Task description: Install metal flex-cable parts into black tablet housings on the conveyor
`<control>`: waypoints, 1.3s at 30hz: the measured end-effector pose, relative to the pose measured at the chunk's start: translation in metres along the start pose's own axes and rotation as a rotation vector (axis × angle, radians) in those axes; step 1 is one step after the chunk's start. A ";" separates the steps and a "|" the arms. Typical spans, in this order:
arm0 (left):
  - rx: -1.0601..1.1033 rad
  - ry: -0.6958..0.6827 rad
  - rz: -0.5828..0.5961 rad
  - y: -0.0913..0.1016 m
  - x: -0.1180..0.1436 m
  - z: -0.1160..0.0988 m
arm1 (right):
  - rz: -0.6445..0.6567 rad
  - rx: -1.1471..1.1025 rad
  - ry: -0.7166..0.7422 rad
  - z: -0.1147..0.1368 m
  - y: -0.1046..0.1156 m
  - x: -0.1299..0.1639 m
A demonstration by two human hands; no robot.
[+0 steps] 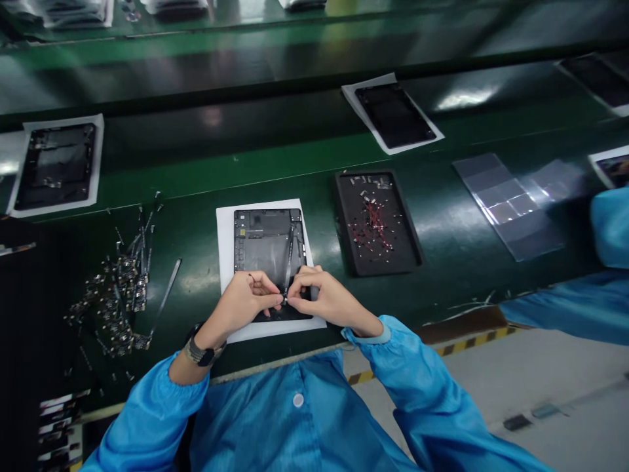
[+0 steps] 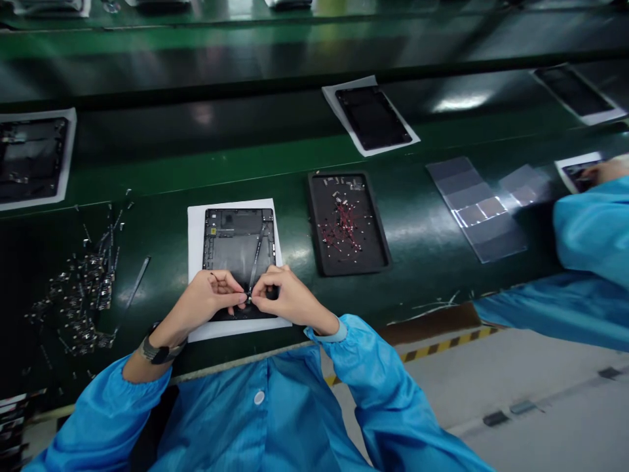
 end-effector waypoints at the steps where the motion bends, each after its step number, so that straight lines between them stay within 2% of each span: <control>1: -0.003 -0.001 -0.019 0.001 0.000 0.000 | -0.009 0.005 -0.004 -0.001 0.000 0.000; 4: 0.001 0.009 -0.043 0.003 0.000 0.000 | -0.011 0.005 -0.001 -0.001 0.001 0.000; 10: 0.030 0.057 0.017 0.000 0.000 0.001 | 0.031 -0.021 0.028 -0.002 0.000 -0.001; 19: 0.011 0.065 -0.012 -0.002 -0.002 0.003 | 0.019 -0.008 0.044 -0.004 -0.001 -0.002; 22: -0.068 0.050 -0.046 0.001 0.000 0.000 | 0.023 0.013 0.048 -0.003 -0.002 -0.004; 24: -0.213 0.002 -0.104 0.005 0.006 -0.006 | -0.006 0.033 0.053 -0.002 0.000 -0.005; 26: -0.423 -0.098 -0.220 0.011 0.018 -0.016 | -0.059 0.046 0.059 -0.001 0.003 -0.005; 29: -0.691 -0.290 -0.465 0.025 0.038 -0.039 | -0.126 0.027 0.068 0.000 0.006 -0.004; 32: -0.864 -0.454 -0.648 0.039 0.039 -0.073 | -0.183 -0.005 0.103 0.003 0.009 -0.003; 34: -0.961 -0.535 -0.752 0.050 0.023 -0.101 | -0.266 -0.003 0.129 0.005 0.015 -0.001; 36: -1.025 -0.533 -0.796 0.062 -0.005 -0.126 | -0.374 0.011 0.136 0.004 0.024 0.002; 39: -1.065 -0.403 -0.642 0.076 -0.055 -0.143 | -0.505 0.041 0.137 0.001 0.037 0.007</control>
Point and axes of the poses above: each hand's wrist, its own x-axis away from the middle knuckle, its own y-axis out of the back of the hand, z = x × y, the point moved 8 cm from there along -x, towards the middle knuckle, and after that the axes turned 13 degrees about y, right-handed, at the moved point
